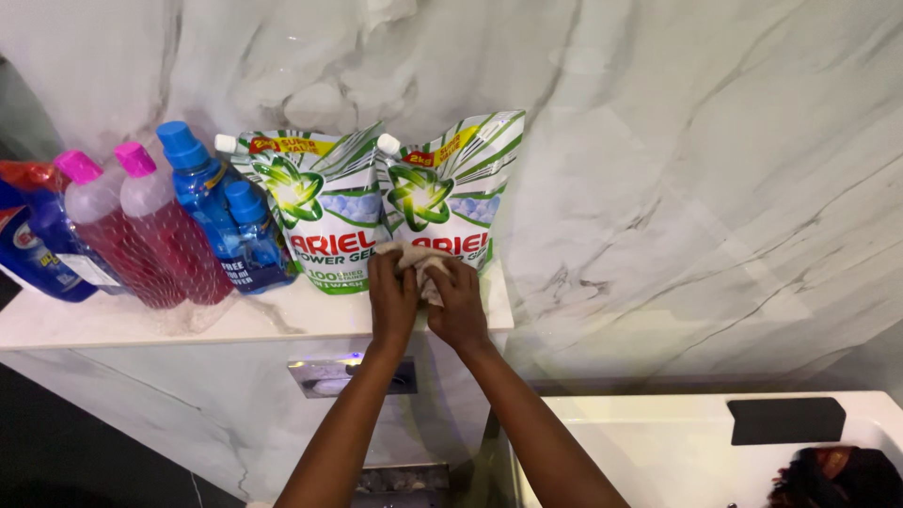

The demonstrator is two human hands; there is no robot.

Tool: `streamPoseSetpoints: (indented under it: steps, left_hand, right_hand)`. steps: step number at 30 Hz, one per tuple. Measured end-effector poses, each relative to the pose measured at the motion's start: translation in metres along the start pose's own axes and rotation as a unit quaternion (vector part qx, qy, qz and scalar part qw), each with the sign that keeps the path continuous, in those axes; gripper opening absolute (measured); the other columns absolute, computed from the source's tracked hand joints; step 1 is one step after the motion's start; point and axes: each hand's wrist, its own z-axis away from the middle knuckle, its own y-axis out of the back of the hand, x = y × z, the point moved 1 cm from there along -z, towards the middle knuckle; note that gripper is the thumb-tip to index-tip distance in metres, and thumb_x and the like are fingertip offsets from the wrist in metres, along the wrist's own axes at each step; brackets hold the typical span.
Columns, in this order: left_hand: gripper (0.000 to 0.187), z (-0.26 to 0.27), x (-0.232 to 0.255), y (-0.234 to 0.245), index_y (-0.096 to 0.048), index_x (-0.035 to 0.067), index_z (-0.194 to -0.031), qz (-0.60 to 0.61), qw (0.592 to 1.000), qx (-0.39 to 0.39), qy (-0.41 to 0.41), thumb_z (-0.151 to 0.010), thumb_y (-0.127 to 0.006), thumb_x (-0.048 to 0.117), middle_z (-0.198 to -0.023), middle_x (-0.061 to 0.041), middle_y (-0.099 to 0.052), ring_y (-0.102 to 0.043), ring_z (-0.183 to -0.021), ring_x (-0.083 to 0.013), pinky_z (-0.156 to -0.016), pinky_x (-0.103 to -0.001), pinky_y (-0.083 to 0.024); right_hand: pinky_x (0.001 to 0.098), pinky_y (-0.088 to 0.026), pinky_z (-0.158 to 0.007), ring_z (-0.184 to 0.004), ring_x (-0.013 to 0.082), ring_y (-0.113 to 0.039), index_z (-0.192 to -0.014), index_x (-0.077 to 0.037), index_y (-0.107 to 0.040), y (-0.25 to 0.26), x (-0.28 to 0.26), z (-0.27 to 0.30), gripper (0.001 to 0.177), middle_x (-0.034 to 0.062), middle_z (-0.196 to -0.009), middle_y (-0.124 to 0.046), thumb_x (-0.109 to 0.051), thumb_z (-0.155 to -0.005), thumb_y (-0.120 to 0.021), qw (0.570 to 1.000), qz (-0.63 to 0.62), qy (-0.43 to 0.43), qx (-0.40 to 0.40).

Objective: The person wipes various laundry detergent refill pouches and a blue plastic bottle with a cloth.

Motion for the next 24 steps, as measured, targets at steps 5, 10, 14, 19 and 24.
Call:
streamPoseSetpoints:
  steps: [5, 10, 14, 19, 24]
  left_hand:
    - [0.036, -0.028, 0.014, -0.007, -0.056, 0.002, -0.136, -0.021, 0.994, 0.047, -0.097, -0.101, -0.055, 0.010, -0.136, -0.026, -0.051, -0.050, -0.128, -0.0470, -0.107, -0.052, -0.043]
    - [0.051, -0.040, 0.025, -0.020, -0.051, 0.004, -0.145, -0.108, 0.984, 0.054, -0.130, -0.094, -0.053, 0.002, -0.146, -0.029, -0.046, -0.041, -0.139, -0.0501, -0.118, -0.055, -0.032]
    - [0.051, -0.028, 0.014, -0.018, -0.051, 0.002, -0.143, -0.089, 0.989, 0.043, -0.114, -0.092, -0.053, 0.001, -0.145, -0.032, -0.045, -0.044, -0.134, -0.0520, -0.112, -0.056, -0.036]
    - [0.051, -0.006, -0.012, -0.009, -0.050, 0.001, -0.140, -0.078, 0.994, 0.012, -0.082, -0.089, -0.052, 0.000, -0.137, -0.029, -0.052, -0.051, -0.126, -0.0492, -0.107, -0.054, -0.042]
    - [0.045, -0.005, -0.011, -0.010, -0.052, 0.002, -0.138, -0.027, 0.997, 0.004, -0.069, -0.093, -0.052, 0.001, -0.138, -0.028, -0.052, -0.051, -0.128, -0.0480, -0.107, -0.053, -0.043]
  right_hand:
    - [0.0497, -0.042, -0.113, -0.134, 0.0456, -0.045, -0.141, -0.004, -0.055, 0.004, -0.004, -0.002, 0.070, 0.0255, -0.145, -0.046, 0.003, -0.072, -0.065, 0.999, -0.034, 0.000, 0.018]
    - [0.0488, -0.044, -0.112, -0.134, 0.0451, -0.048, -0.143, -0.005, -0.054, 0.001, -0.003, -0.002, 0.059, 0.0255, -0.144, -0.048, 0.004, -0.086, -0.065, 0.999, -0.004, 0.016, 0.042]
    - [0.0479, -0.046, -0.105, -0.122, 0.0437, -0.053, -0.130, -0.002, -0.062, 0.001, -0.003, -0.004, 0.048, 0.0250, -0.133, -0.055, 0.005, -0.082, -0.063, 0.999, -0.010, 0.019, 0.037]
    - [0.0441, -0.049, -0.095, -0.105, 0.0347, -0.061, -0.104, -0.008, -0.074, 0.001, 0.002, -0.002, 0.032, 0.0140, -0.110, -0.065, 0.005, -0.078, -0.061, 1.000, -0.005, -0.013, -0.016]
    - [0.0442, -0.048, -0.095, -0.108, 0.0353, -0.061, -0.104, -0.007, -0.072, 0.002, -0.001, -0.003, 0.033, 0.0159, -0.111, -0.065, 0.006, -0.078, -0.059, 0.999, -0.004, -0.008, 0.040]
